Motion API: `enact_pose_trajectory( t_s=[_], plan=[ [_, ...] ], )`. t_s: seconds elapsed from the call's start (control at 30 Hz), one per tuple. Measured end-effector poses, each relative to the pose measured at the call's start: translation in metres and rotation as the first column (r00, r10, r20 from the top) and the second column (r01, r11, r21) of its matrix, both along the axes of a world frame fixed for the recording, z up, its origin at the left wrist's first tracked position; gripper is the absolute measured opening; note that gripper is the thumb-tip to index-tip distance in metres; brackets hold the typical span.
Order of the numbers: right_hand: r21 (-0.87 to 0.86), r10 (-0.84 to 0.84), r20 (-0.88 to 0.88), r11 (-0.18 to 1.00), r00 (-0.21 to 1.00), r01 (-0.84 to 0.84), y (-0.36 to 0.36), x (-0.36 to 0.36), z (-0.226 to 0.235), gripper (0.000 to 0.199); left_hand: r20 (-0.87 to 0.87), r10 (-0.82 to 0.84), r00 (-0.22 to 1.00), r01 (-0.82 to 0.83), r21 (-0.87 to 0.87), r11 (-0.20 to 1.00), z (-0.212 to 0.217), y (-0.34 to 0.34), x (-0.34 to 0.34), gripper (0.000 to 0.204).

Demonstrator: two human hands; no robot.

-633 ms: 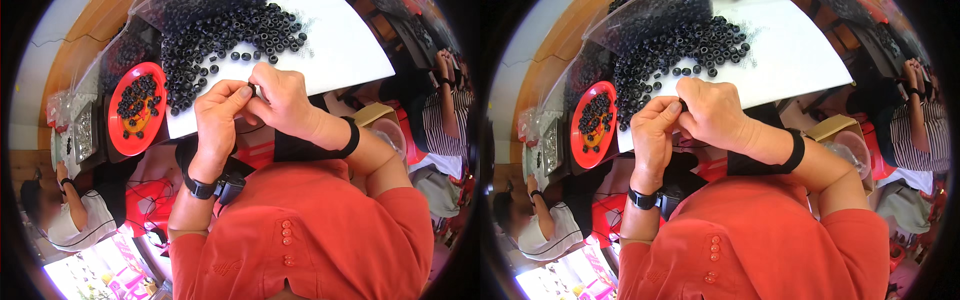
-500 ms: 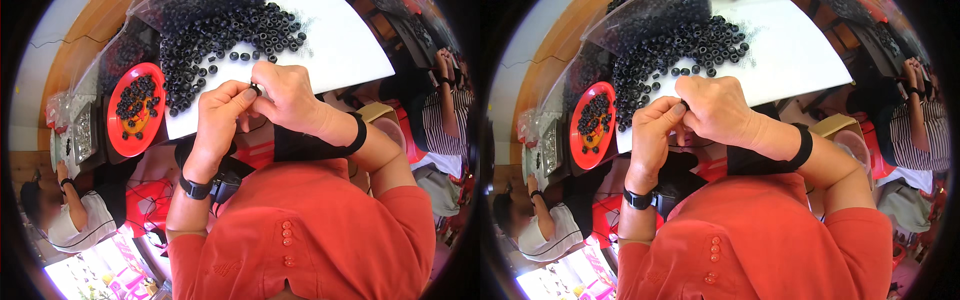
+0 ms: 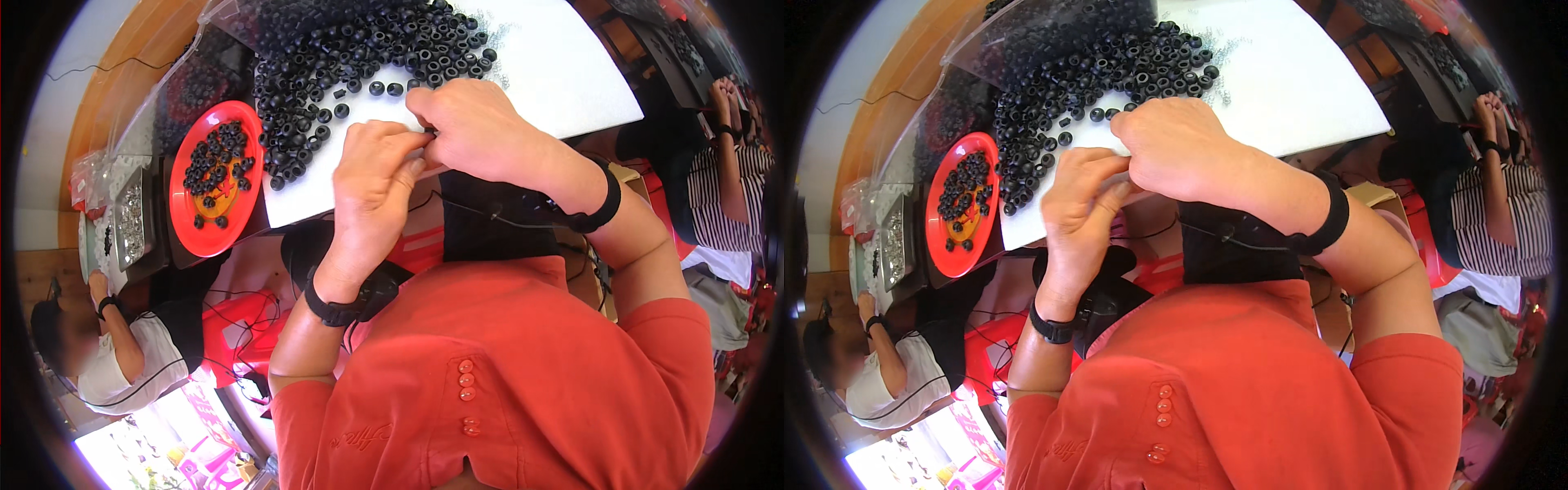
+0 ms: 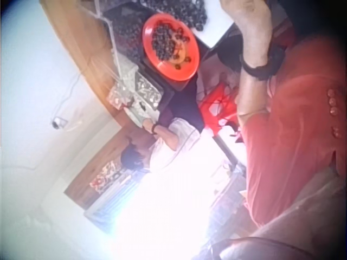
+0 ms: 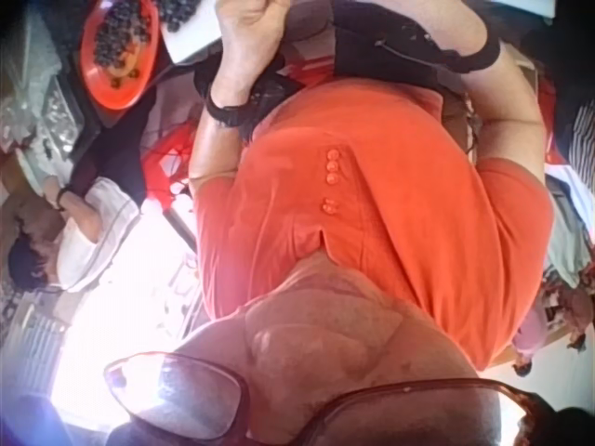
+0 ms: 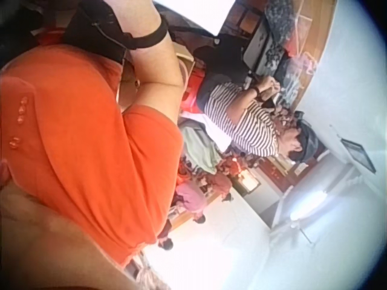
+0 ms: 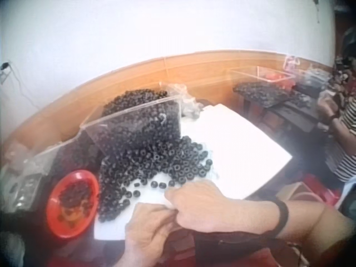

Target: Inspecting and sorting small black plastic or rubber grommets.

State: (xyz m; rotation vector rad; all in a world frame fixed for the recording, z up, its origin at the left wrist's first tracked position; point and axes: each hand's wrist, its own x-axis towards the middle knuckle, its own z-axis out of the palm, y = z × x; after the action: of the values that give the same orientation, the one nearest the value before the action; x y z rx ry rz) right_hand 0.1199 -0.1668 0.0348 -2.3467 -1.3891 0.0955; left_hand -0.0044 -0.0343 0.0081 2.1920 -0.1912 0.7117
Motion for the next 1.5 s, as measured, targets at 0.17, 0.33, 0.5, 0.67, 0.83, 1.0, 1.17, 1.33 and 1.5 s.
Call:
enact_pose_trajectory(
  t_s=[0.17,0.33,0.5,0.67,0.83,1.0,1.17,1.33,1.5],
  plan=[
    [-0.145,0.042,-0.009,0.988,0.999,-0.043,0.014,0.005,0.009,0.022,-0.042,0.009,0.999,-0.003,0.126,0.992,-0.003,0.008,0.004,0.026],
    [-0.098,0.012,-0.109,0.995,0.994,-0.023,0.011,0.016,0.015,0.024,-0.129,-0.046,0.991,0.057,0.079,0.995,-0.001,0.015,0.008,0.023],
    [-0.048,-0.039,-0.663,0.999,0.747,0.009,0.007,0.03,0.013,0.016,-0.199,-0.063,0.978,0.073,0.045,0.996,0.002,0.017,0.012,0.021],
    [0.045,0.005,-0.749,0.998,0.663,0.044,0.003,0.032,0.009,0.014,-0.165,0.001,0.986,0.003,0.023,1.0,-0.001,0.009,0.018,0.018],
    [0.112,-0.005,-0.76,0.984,0.65,0.14,0.0,0.029,0.009,0.009,-0.154,0.094,0.984,-0.106,-0.077,0.991,-0.006,0.006,0.028,0.012],
    [0.198,0.055,-0.672,0.974,0.739,0.107,0.001,0.026,0.003,0.007,-0.154,0.077,0.985,-0.087,-0.062,0.994,-0.006,0.008,0.028,0.01],
    [0.141,0.015,-0.686,0.984,0.727,0.112,0.003,0.028,0.006,0.009,-0.15,0.097,0.984,-0.1,-0.011,0.995,-0.005,0.004,0.031,0.007],
    [0.061,-0.019,-0.734,0.994,0.679,0.094,0.007,0.033,0.008,0.012,-0.157,0.07,0.985,-0.07,0.008,0.998,-0.01,0.01,0.032,0.008],
    [0.102,0.022,-0.717,0.992,0.696,0.073,0.011,0.033,0.006,0.013,-0.165,0.07,0.984,-0.066,0.031,0.997,-0.012,0.011,0.034,0.012]
  ],
)
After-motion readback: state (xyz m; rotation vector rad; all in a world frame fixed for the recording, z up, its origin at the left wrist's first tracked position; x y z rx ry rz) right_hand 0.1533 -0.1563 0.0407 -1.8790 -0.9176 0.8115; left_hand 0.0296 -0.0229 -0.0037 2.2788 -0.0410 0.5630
